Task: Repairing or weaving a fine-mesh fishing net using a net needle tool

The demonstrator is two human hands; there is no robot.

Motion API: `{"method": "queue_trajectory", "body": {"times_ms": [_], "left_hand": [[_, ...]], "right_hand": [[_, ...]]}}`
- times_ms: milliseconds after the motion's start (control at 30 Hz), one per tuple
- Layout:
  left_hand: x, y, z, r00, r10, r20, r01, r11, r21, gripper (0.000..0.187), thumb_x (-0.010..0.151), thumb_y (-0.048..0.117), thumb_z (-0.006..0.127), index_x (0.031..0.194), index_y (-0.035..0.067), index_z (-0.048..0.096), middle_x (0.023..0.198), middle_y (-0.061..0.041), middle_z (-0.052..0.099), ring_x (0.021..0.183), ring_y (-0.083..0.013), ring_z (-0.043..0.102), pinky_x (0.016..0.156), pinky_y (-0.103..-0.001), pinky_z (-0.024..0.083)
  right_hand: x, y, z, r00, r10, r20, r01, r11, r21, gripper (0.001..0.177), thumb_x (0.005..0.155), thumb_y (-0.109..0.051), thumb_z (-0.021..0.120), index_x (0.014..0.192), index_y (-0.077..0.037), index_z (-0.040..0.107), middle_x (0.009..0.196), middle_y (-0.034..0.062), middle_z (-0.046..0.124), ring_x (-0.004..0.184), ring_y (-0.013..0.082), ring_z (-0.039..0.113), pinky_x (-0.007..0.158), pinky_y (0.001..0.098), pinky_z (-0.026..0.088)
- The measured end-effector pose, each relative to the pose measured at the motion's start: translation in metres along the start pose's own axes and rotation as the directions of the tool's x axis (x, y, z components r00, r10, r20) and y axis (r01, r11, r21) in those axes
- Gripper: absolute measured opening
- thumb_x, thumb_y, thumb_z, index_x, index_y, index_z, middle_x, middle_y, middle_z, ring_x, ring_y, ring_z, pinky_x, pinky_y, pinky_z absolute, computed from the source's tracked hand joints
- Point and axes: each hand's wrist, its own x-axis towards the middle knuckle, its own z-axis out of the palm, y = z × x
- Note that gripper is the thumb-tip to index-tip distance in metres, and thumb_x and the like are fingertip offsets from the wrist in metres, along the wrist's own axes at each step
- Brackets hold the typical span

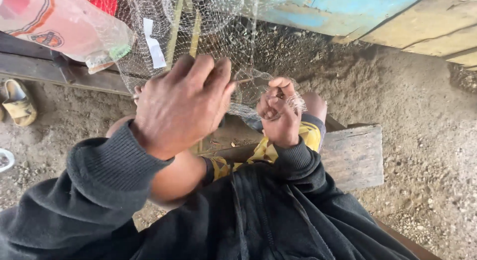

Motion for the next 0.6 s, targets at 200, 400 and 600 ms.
{"method": "queue_trajectory", "body": {"times_ms": [200,400,600], "left_hand": [[-0.018,0.015,0.007,0.938,0.013,0.346,0.09,0.955,-0.281,0.008,0.13,0.015,0.047,0.128,0.012,0.055,0.069,0.005,0.054,0.048,-0.009,0.042,0.036,-0.031,0.035],[-0.012,0.024,0.02,0.897,0.067,0.437,0.029,0.977,-0.21,0.011,0.13,0.022,0.059,0.134,0.012,0.059,0.077,0.006,0.06,0.049,-0.0041,0.048,0.033,-0.027,0.047],[-0.002,0.031,0.029,0.917,0.056,0.395,0.055,0.963,-0.264,0.005,0.128,0.016,0.054,0.127,0.011,0.054,0.086,-0.002,0.066,0.049,-0.0092,0.056,0.034,-0.031,0.048]], "right_hand": [[-0.004,-0.003,0.005,0.999,-0.045,0.024,0.049,0.98,-0.195,0.029,0.122,-0.031,0.081,0.136,-0.009,0.067,0.081,-0.007,0.051,0.067,0.0052,0.038,0.063,0.0261,0.036],[-0.01,0.001,0.01,0.98,-0.186,0.076,0.201,0.934,-0.295,0.002,0.125,-0.019,0.072,0.127,-0.018,0.071,0.092,-0.005,0.064,0.066,0.005,0.044,0.058,0.0251,0.038],[-0.011,0.003,0.021,0.964,-0.256,0.073,0.265,0.898,-0.351,0.009,0.119,-0.008,0.072,0.124,-0.012,0.066,0.105,0.0007,0.066,0.072,0.0075,0.051,0.063,0.0257,0.045]]}}
